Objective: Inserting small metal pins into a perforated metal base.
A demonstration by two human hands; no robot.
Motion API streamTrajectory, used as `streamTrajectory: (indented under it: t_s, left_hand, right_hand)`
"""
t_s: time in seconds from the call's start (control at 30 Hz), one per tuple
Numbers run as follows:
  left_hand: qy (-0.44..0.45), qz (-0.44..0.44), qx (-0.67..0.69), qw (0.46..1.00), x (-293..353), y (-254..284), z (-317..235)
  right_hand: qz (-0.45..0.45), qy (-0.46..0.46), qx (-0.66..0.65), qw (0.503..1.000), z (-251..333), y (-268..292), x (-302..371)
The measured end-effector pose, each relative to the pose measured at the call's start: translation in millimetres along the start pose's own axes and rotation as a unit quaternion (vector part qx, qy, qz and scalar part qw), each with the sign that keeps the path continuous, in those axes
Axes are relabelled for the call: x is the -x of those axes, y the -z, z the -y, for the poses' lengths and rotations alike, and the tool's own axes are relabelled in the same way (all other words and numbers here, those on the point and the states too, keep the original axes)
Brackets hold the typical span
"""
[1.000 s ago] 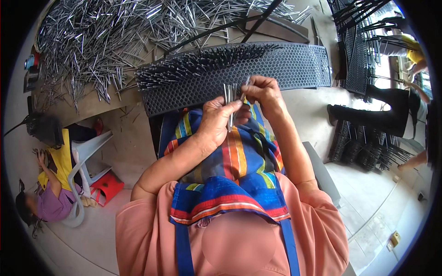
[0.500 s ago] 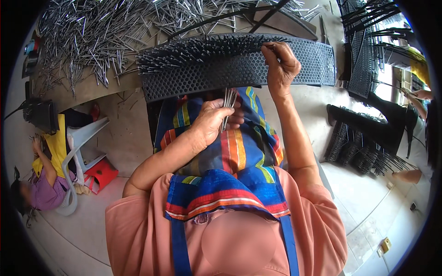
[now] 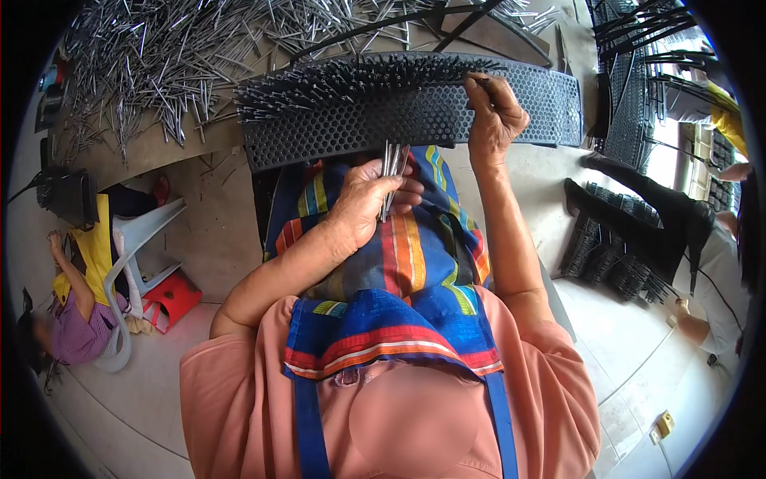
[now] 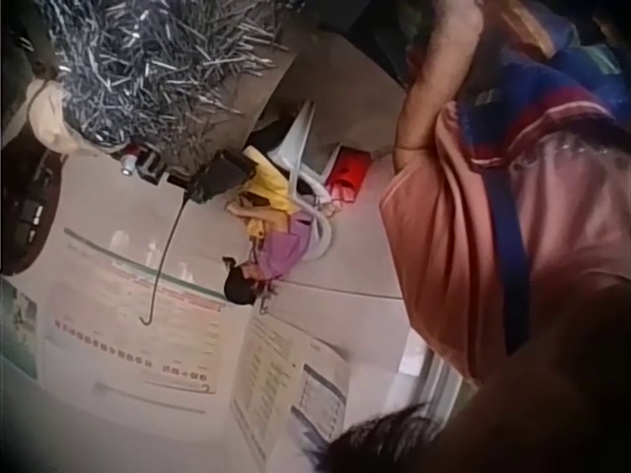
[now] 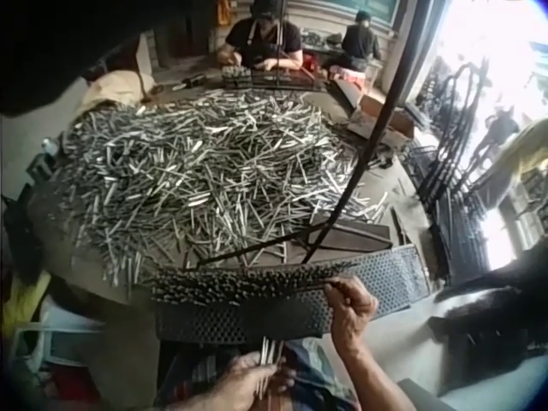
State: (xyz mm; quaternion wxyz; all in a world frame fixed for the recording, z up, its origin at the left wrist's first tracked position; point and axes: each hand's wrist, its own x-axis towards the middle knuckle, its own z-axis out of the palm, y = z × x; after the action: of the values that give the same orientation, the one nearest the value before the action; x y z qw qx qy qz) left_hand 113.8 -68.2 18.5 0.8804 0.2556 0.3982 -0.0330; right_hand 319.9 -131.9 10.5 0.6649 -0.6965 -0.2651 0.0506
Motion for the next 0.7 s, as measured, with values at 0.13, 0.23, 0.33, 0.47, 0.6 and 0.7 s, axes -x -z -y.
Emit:
streamTrajectory:
  t_s: [0.13,0.23,0.33,0.47,0.6,0.7]
  left_hand:
    - [-0.02,-0.012,-0.019,1.0,-1.3,-1.5,-0.1]
    - [-0.015,-0.003,-0.008,1.0,-2.7,-1.9,3.2]
    - [-0.018,-0.004,-0.009,1.0,-5.1,-1.3,3.1]
    - [-0.004,0.003,0.006,1.0,-1.5,-2.9,0.6]
    - [-0.008,-0.007,0.013,1.0,-4.3,-2.1,1.6]
    - [-0.01,-0.002,0.016,1.0,-4.9,-2.9,0.6]
  right_hand:
    - [-0.001,0.06,0.032,0.998,-1.5,-1.2,0.2]
    - [-0.003,0.043,0.041,0.998,-6.5,-0.6,-1.0]
    - [-0.034,-0.06,-0.036,0.997,-3.0,-1.1,-2.1]
    - [0.005,0.006,0.025,1.0,2.0,1.1,-3.4]
    - [0.058,0.191,0.173,0.964,1.5,0.1,-6.3]
    - [0.025,0.053,0.064,0.996,1.6,-2.3,-2.8]
